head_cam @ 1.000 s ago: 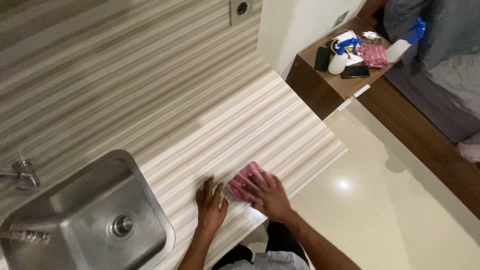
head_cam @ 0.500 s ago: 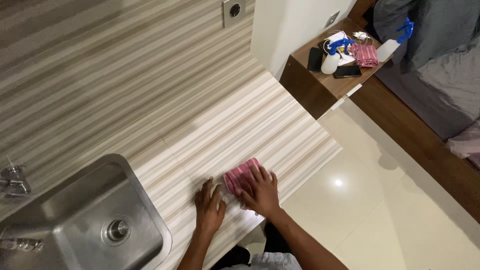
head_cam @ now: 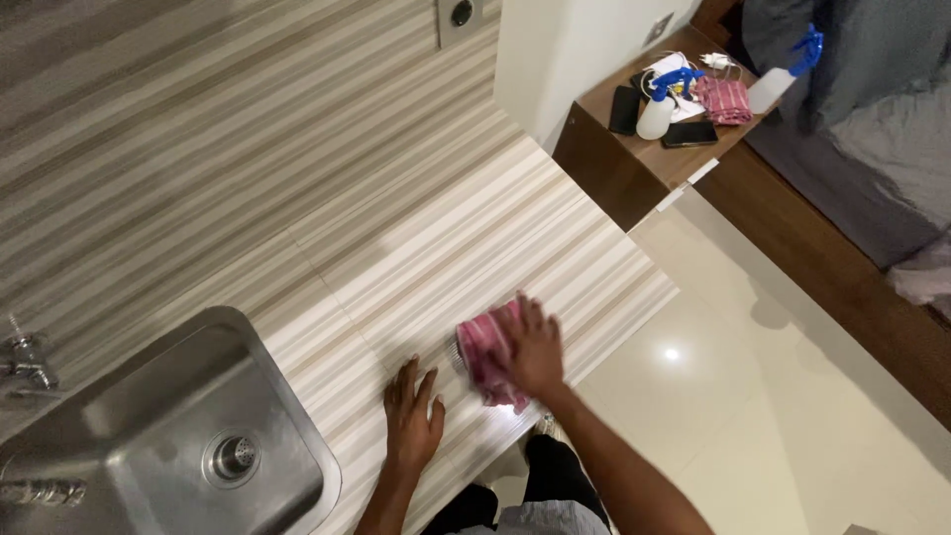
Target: Wiping a countertop next to a sink with a cleaning cloth.
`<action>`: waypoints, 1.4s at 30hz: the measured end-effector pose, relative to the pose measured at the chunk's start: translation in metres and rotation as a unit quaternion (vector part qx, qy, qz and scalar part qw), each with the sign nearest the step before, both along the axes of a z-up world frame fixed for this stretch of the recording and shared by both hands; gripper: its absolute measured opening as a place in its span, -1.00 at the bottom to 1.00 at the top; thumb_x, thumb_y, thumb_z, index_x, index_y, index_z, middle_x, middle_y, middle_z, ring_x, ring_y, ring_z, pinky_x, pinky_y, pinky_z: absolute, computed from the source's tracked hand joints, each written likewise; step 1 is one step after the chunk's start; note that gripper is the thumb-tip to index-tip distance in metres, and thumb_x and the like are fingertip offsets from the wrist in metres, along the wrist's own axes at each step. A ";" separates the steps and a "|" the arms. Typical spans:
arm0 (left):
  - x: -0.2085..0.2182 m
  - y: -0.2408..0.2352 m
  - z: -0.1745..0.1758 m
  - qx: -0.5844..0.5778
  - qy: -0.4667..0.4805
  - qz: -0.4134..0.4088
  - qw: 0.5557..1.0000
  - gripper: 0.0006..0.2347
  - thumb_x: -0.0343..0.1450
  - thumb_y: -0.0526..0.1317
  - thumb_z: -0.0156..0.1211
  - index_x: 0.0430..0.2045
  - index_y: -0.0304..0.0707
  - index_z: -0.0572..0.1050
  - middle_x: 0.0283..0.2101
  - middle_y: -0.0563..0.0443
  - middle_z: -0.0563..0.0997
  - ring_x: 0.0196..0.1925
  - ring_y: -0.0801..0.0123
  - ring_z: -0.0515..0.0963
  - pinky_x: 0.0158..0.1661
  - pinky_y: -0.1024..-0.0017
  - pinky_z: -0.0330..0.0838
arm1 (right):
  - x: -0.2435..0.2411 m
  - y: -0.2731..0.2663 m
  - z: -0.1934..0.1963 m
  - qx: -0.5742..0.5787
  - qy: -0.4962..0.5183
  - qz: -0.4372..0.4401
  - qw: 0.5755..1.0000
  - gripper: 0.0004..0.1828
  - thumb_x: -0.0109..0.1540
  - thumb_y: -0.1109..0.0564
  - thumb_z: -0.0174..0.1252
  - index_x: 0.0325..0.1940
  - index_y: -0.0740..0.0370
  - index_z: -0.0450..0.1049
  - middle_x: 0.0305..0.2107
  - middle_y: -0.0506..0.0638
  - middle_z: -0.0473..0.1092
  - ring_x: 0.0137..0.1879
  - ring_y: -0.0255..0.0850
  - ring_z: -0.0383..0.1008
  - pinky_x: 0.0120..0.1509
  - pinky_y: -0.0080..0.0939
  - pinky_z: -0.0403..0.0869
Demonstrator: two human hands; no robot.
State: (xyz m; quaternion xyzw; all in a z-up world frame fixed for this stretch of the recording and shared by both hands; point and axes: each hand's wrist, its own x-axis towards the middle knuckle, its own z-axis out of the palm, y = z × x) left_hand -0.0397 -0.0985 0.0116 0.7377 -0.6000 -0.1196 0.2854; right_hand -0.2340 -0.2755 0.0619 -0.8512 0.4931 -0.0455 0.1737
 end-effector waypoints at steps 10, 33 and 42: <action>0.002 -0.010 0.001 -0.007 0.015 -0.021 1.000 -0.56 0.34 -0.27 0.14 0.16 -0.29 0.42 0.47 -0.28 0.16 0.47 -0.20 0.17 0.30 -0.23 0.07 | -0.010 0.019 0.008 -0.034 -0.089 0.065 0.993 -0.12 0.21 -0.54 -0.07 0.54 -0.22 0.11 0.48 0.07 0.02 0.50 0.14 0.08 0.58 0.41 0.14; -0.027 -0.016 -0.013 -0.004 0.023 -0.062 0.998 -0.56 0.40 -0.26 0.13 0.23 -0.23 0.37 0.48 -0.24 0.16 0.48 -0.15 0.18 0.31 -0.22 0.06 | -0.036 0.022 -0.022 -0.061 -0.024 -0.095 0.993 -0.49 0.34 -0.22 0.12 0.37 -0.16 0.39 0.49 0.19 0.02 0.50 0.20 0.13 0.56 0.31 0.23; -0.061 -0.057 0.002 -0.003 0.020 -0.068 0.997 -0.54 0.40 -0.26 0.11 0.26 -0.20 0.37 0.50 -0.22 0.13 0.51 -0.13 0.13 0.33 -0.25 0.03 | -0.106 -0.047 0.008 -0.082 0.011 0.001 0.997 -0.26 0.23 -0.34 0.14 0.48 -0.29 0.23 0.48 0.11 -0.05 0.50 0.16 0.07 0.48 0.36 0.15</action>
